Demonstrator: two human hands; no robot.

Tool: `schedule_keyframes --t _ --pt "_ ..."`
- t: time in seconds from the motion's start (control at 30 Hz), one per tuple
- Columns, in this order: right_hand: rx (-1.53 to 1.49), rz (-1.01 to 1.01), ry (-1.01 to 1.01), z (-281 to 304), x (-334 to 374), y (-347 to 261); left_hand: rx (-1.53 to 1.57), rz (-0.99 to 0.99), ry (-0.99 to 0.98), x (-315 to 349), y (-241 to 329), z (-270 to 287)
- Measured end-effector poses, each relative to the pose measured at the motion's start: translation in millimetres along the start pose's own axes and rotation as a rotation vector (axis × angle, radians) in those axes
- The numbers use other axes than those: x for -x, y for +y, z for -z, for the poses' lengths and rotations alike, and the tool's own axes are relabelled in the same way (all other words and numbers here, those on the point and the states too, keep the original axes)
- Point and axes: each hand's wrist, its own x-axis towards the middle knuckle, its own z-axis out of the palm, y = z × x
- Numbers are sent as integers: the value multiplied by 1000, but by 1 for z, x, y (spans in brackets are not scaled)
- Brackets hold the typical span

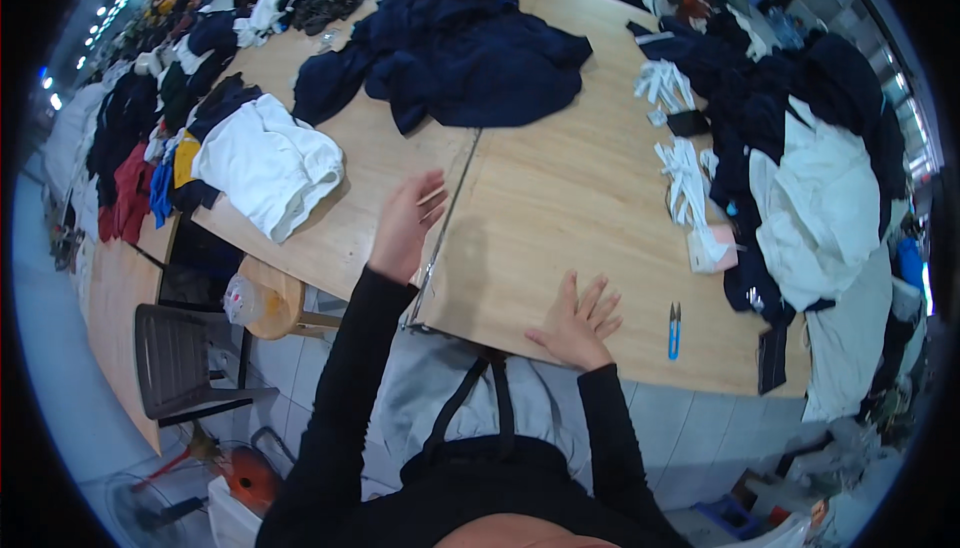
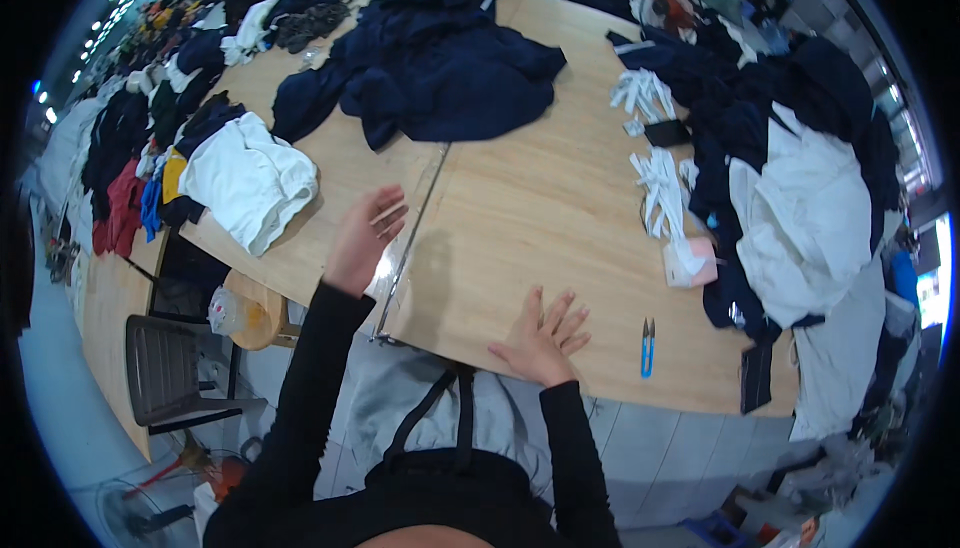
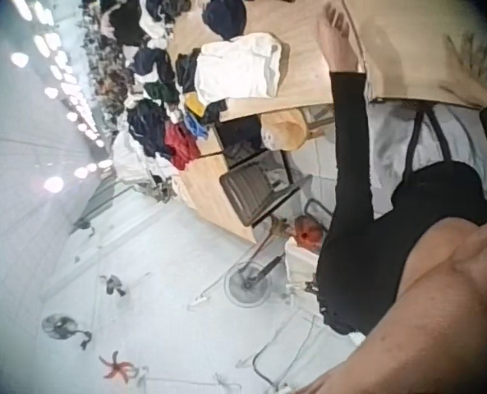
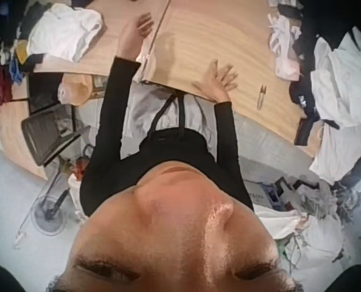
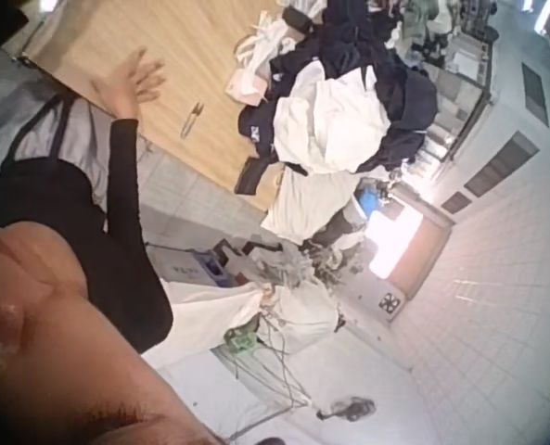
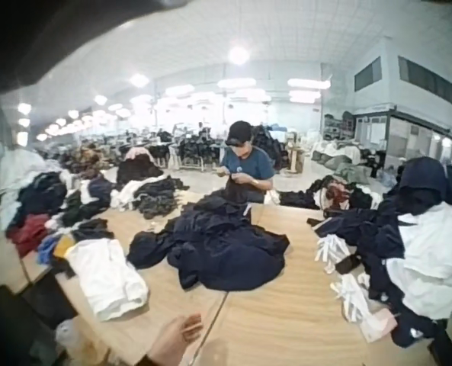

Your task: Inspecting a navy blue pair of shorts for defects and trimming loose threads using thread snips.

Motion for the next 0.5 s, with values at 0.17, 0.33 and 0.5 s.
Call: schedule_keyframes --t 0.17,0.33,0.5 --pt "-42 26 -11 -9 5 -5 -141 36 221 -154 -56 52" --pt "-98 133 -13 -8 25 -33 184 -253 211 -227 -8 115" --pt "-100 -14 23 -2 17 0 274 -321 24 -184 -37 -23"
